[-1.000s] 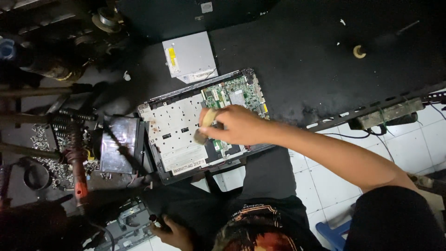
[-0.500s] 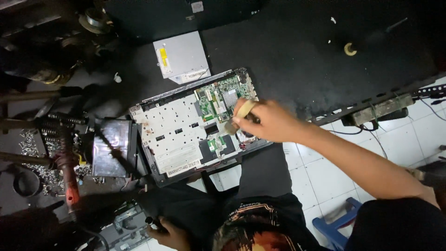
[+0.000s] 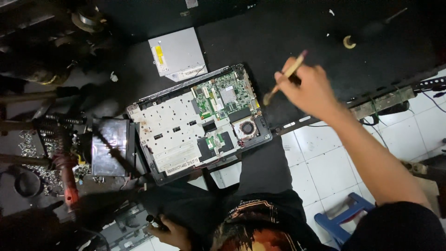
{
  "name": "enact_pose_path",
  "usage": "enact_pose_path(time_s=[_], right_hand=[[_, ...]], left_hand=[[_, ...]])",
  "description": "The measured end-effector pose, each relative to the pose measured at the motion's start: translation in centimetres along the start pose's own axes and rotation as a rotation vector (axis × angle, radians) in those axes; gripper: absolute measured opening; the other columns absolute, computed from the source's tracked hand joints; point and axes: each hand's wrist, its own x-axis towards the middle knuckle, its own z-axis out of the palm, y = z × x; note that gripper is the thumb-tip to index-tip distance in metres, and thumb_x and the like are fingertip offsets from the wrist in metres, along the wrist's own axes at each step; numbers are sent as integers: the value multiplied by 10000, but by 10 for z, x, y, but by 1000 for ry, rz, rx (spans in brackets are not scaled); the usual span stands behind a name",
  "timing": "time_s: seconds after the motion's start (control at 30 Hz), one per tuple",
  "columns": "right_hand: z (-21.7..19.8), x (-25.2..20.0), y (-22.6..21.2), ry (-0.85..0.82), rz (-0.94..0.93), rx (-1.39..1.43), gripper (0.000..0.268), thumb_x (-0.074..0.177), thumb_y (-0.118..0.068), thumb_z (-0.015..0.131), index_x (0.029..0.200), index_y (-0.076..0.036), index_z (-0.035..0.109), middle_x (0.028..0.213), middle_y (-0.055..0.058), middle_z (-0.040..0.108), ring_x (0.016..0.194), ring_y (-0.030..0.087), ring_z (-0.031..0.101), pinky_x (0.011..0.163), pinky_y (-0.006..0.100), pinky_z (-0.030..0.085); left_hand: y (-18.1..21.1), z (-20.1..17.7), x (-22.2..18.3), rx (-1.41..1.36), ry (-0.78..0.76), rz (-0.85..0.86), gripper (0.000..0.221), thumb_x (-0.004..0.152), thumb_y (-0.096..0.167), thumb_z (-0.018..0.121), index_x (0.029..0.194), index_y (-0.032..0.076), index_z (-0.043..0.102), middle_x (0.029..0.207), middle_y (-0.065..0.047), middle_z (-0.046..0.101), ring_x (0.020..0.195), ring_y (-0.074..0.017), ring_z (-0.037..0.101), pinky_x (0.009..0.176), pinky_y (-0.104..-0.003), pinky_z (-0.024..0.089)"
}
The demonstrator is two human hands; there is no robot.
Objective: Cleaning a laptop motherboard with a brush and securing internal components using a screwdriver.
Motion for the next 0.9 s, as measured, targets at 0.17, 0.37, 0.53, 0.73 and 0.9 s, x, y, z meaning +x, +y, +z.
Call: enact_pose_path(time_s=[0.17,0.37,0.53,0.73,0.9], right_hand=[[-13,24,-5,-170,185,-414,547,1082,-561,509,786,-123,650,617,33,612,530,219,563,571,387,423],[3,53,-1,-260,190,-573,730,1091,-624,510,544,-146,438,501,12,466,503,246,544,645,426,474],[22,54,11,-201,157,-518,521,1069,-627,493,984,-176,739,824,63,739,912,339,699,875,566,515],[35,-6,10,193,-315,-144,179,1119,-227,585,985,-112,616,603,-32,555,420,80,449,406,241,317],[101,-112,-18,-203,-321,625,70,997,-102,567,965,-116,628,926,36,656,889,161,653,882,315,551]], left_hand=[[10,-1,-3,-40,3,38,369,1065,202,551,1337,-38,482,1293,-331,608,1140,-491,584,924,-511,444],[-16,4,3,-24,22,7,404,1052,209,569,1385,-10,500,1319,-308,621,1170,-473,599,925,-510,458],[-19,0,4,49,6,26,387,1052,250,553,1314,-21,469,1219,-349,607,1072,-548,587,821,-562,446],[60,-25,-17,100,11,-48,410,1095,249,636,1361,-19,476,1061,-248,636,912,-382,634,795,-451,510],[95,-30,-40,-236,-648,-194,305,988,264,598,1237,93,552,865,-85,570,690,-196,516,630,-300,417]])
